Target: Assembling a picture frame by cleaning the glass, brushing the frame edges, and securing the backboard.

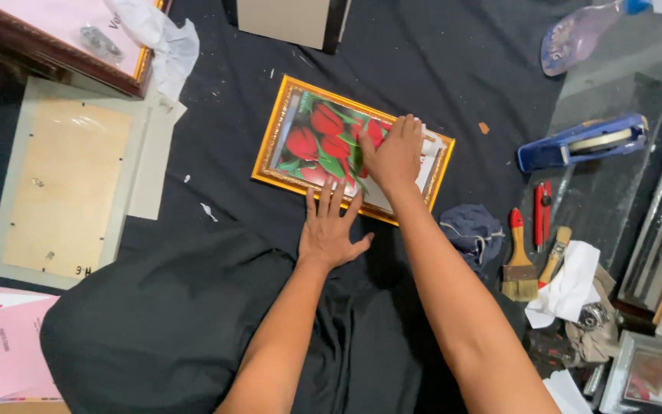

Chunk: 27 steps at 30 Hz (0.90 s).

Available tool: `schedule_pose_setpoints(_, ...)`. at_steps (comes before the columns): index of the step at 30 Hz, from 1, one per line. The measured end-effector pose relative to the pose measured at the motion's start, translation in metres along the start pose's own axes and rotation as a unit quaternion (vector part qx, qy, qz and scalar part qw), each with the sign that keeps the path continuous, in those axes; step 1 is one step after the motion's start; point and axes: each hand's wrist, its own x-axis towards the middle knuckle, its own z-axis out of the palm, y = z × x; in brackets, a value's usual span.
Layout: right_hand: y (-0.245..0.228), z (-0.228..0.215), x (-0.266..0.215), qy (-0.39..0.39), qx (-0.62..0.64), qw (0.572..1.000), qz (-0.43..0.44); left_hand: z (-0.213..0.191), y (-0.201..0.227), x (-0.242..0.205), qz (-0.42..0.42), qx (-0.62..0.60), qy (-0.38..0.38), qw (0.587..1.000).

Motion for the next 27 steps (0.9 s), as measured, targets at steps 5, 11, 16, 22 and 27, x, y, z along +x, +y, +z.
schedule_pose_setpoints(5, -0.064, 0.045, 0.023, 0.001, 0.040, 0.996, -0.084, -0.009, 0.000, 0.002, -0.020, -0.030, -0.079, 0.996)
schedule_pose_setpoints(11, -0.133, 0.046, 0.032, -0.058, 0.048, 0.979, -0.187, 0.000, -0.001, 0.003, 0.012, -0.005, 0.050, 0.999)
schedule_pose_setpoints(16, -0.152, 0.055, 0.006, -0.081, -0.095, 0.949, -0.289, -0.026, 0.003, 0.012, 0.000, -0.027, 0.093, 0.995)
schedule_pose_setpoints(22, -0.146, 0.051, -0.010, -0.054, -0.072, 0.878, -0.469, -0.058, 0.003, 0.024, -0.071, -0.101, -0.250, 0.960)
schedule_pose_setpoints(27, -0.139, 0.036, -0.009, -0.058, -0.104, 0.878, -0.464, -0.004, -0.002, -0.001, -0.032, -0.063, -0.121, 0.990)
